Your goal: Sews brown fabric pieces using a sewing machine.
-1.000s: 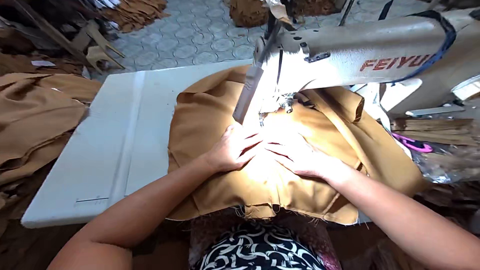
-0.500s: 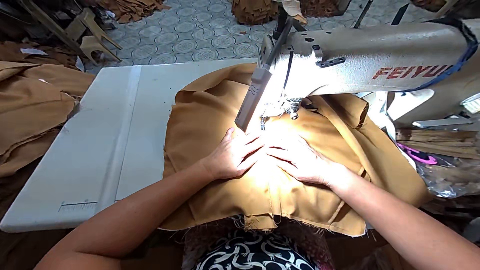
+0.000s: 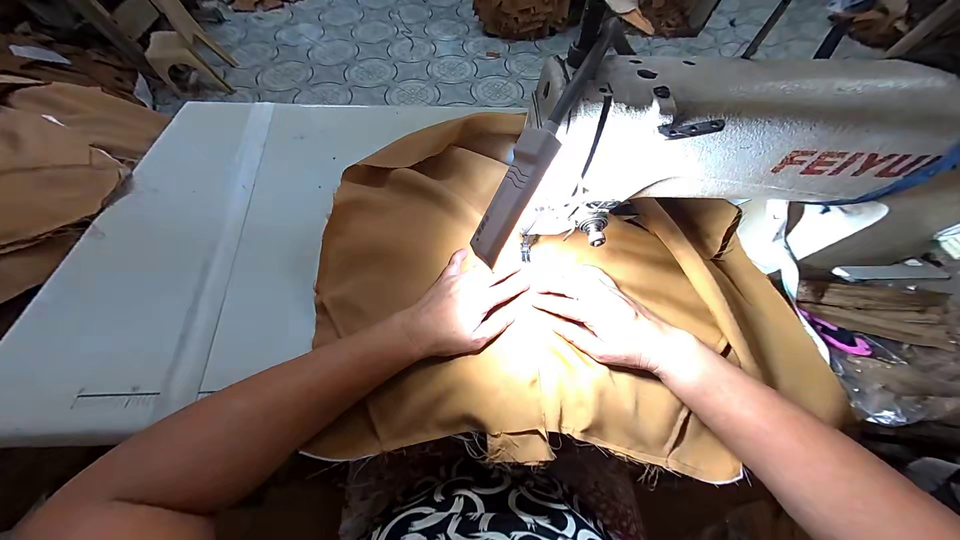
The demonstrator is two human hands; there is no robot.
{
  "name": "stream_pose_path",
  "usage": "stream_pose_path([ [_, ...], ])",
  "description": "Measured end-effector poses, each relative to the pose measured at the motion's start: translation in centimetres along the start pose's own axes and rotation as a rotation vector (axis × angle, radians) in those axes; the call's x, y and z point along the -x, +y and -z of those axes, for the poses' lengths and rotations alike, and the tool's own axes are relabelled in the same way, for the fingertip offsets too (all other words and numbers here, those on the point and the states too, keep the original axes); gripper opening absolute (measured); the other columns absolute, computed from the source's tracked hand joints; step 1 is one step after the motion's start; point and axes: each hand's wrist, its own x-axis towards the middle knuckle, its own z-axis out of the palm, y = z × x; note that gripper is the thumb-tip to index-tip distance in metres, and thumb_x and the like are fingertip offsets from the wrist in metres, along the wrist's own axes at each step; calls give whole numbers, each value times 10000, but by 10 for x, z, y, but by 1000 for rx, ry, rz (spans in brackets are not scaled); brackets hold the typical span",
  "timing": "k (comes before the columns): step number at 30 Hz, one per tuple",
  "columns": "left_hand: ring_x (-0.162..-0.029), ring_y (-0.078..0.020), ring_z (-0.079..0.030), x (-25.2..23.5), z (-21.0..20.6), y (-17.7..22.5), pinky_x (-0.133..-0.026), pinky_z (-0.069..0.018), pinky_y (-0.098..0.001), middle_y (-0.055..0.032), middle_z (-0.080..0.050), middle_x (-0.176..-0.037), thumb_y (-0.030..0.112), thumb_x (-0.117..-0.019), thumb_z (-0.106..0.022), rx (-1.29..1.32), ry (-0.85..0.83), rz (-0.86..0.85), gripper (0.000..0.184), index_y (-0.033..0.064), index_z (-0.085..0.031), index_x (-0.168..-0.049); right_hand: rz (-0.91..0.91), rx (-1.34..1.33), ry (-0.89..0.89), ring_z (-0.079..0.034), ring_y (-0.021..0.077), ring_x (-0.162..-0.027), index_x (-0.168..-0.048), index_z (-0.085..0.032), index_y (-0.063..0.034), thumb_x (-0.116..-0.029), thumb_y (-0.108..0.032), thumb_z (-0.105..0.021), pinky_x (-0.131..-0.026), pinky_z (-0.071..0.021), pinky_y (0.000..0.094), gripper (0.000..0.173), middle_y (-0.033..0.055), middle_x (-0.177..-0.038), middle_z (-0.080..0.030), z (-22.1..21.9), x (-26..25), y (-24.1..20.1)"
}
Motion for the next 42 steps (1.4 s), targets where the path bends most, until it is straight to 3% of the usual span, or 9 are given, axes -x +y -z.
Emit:
stream_pose_path([
  [6,-1431,-282,-491,0,-3,-6,-1134,-236,-744,-46,-582,-1492,368,-1022,-412,-5,29,-29,500,184,-615,-1440,19,-5,3,-565,233,-1309,-1252,-746,-179,-1024,-321,-441,-1118,-380,495,407,25,-1350,-671,1,-2,1],
  [27,-1445,-299,-473,-8,-1,-21,-1130,-243,-749,-55,-579,-1494,398,-1026,-397,8,25,-53,507,210,-606,-1449,0,-21,13,-538,224,-1347,-1257,-749,-172,-1010,-313,-458,-1130,-369,498,406,38,-1377,-654,1,-9,8],
  [32,-1444,-330,-469,-17,-4,-38,-1136,-217,-761,-60,-614,-1451,420,-999,-409,14,32,-36,494,208,-686,-1349,-54,-11,-30,-524,245,-1367,-1309,-712,-162,-1004,-303,-454,-1149,-352,534,423,52,-1395,-635,4,-18,15],
  [35,-1435,-320,-481,-18,-3,-37,-1133,-226,-761,-61,-640,-1413,423,-998,-412,37,59,-36,489,140,-698,-1276,-60,-9,-42,-529,251,-1359,-1318,-711,-168,-1006,-306,-468,-1161,-347,524,420,53,-1386,-642,5,-20,17],
  [42,-1454,-309,-457,-18,2,-42,-1145,-210,-747,-66,-613,-1447,452,-986,-434,40,9,-55,508,135,-696,-1283,-47,3,-26,-545,253,-1337,-1297,-727,-174,-990,-294,-472,-1145,-365,519,417,49,-1372,-651,4,-20,18],
])
